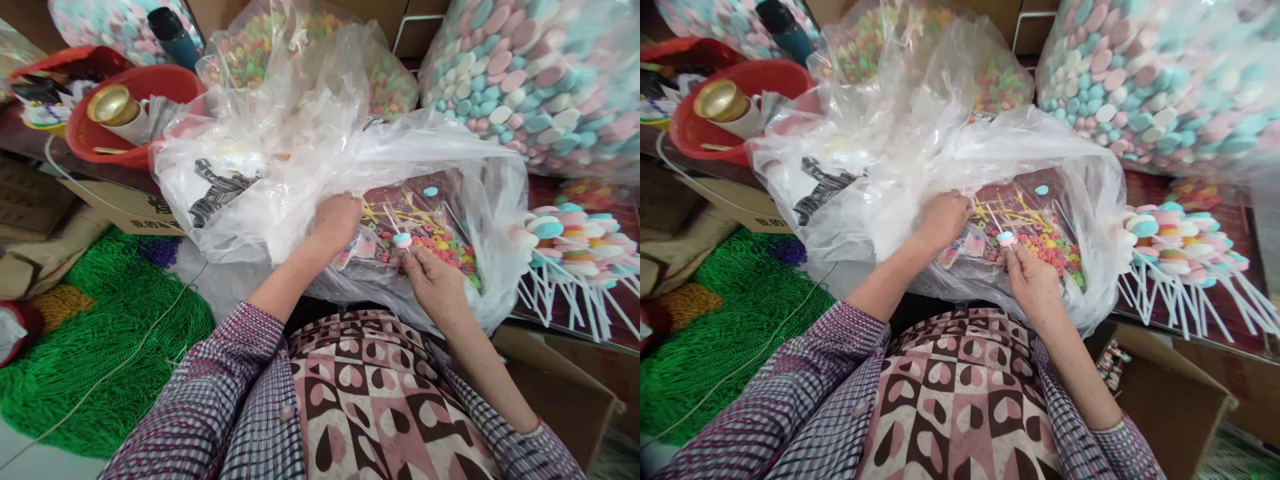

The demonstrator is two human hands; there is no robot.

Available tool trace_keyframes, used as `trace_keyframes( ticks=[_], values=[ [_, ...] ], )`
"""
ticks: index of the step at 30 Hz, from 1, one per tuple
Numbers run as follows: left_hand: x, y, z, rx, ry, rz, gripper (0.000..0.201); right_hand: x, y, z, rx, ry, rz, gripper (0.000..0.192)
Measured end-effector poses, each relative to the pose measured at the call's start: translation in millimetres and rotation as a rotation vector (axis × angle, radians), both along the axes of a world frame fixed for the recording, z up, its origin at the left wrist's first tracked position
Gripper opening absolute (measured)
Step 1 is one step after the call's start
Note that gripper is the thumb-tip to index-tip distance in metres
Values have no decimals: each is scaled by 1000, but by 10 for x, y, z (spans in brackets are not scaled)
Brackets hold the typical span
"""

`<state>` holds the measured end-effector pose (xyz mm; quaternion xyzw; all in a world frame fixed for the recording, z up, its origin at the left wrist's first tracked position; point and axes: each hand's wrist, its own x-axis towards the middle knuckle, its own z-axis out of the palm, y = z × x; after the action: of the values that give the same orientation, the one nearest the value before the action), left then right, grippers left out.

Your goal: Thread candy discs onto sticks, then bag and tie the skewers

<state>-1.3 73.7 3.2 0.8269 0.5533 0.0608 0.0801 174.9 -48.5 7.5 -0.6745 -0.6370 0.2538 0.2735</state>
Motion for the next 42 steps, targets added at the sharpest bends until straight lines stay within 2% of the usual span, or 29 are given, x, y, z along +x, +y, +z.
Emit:
trace_keyframes(
  ticks=[5,8,10,12,14,16,19,24,26,28,30,33,35,37,40,42],
  values=[
    [-36,-29,47,10,-95,10,24,34,-32,14,39,55,-22,36],
    [-68,-148,90,9,-422,-21,17,53,-96,81,10,113,-67,36],
    [-61,-244,108,-104,-786,8,9,48,-141,130,-35,189,-49,36],
    [-33,-331,113,-321,-1162,102,5,26,-173,168,-99,263,-4,36],
    [2,-394,112,-547,-1456,219,9,-3,-190,190,-161,300,29,38],
    [29,-430,109,-702,-1632,294,15,-29,-195,201,-189,303,40,39],
    [49,-446,101,-773,-1750,312,19,-47,-193,216,-191,289,46,38],
    [59,-428,43,-712,-1749,337,18,-50,-188,245,-180,263,57,35],
    [62,-430,17,-678,-1690,310,17,-52,-191,253,-169,252,72,32],
    [64,-455,1,-574,-1579,262,15,-55,-200,260,-168,256,71,31],
    [70,-509,-4,-381,-1402,186,10,-58,-213,261,-189,278,56,33],
    [99,-626,7,-128,-1087,-16,8,-58,-229,238,-239,339,26,35],
    [125,-683,22,-83,-951,-166,14,-52,-230,212,-254,406,-8,34],
    [141,-677,39,-92,-912,-232,20,-39,-227,188,-245,486,-75,34],
    [124,-531,46,-57,-875,-146,24,-7,-223,170,-197,613,-174,34],
    [97,-393,27,-24,-748,-74,22,18,-223,164,-177,678,-206,33]
  ],
)
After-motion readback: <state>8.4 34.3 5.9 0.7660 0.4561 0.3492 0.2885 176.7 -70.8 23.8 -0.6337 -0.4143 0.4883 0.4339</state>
